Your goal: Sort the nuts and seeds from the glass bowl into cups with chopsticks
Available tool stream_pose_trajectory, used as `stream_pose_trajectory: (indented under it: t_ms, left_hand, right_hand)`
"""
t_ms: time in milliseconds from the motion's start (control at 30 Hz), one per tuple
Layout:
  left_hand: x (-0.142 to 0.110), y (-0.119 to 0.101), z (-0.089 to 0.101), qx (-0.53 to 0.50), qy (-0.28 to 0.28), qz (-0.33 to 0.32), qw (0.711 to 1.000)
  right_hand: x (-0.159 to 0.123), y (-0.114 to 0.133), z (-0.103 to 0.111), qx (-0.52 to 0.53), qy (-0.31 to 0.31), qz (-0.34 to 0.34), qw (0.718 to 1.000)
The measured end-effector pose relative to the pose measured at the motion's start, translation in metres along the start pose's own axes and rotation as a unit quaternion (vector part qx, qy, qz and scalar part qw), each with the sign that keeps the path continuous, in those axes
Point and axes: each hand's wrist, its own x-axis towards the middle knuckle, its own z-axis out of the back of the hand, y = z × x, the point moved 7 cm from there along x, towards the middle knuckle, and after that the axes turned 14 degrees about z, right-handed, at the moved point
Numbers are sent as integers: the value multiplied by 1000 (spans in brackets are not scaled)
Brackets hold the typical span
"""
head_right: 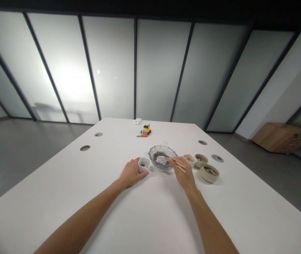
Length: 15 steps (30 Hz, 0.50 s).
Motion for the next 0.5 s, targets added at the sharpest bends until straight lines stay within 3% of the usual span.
stream_pose_trajectory:
  t_ms: [300, 500]
  left_hand:
    - [0, 1, -1, -1, 3, 0, 1000]
    - [0, 1, -1, -8, 3, 0, 1000]
  right_hand:
    - [2, 5, 1, 0, -1, 2, 1000]
    - [8, 12, 16, -22, -52, 3, 998]
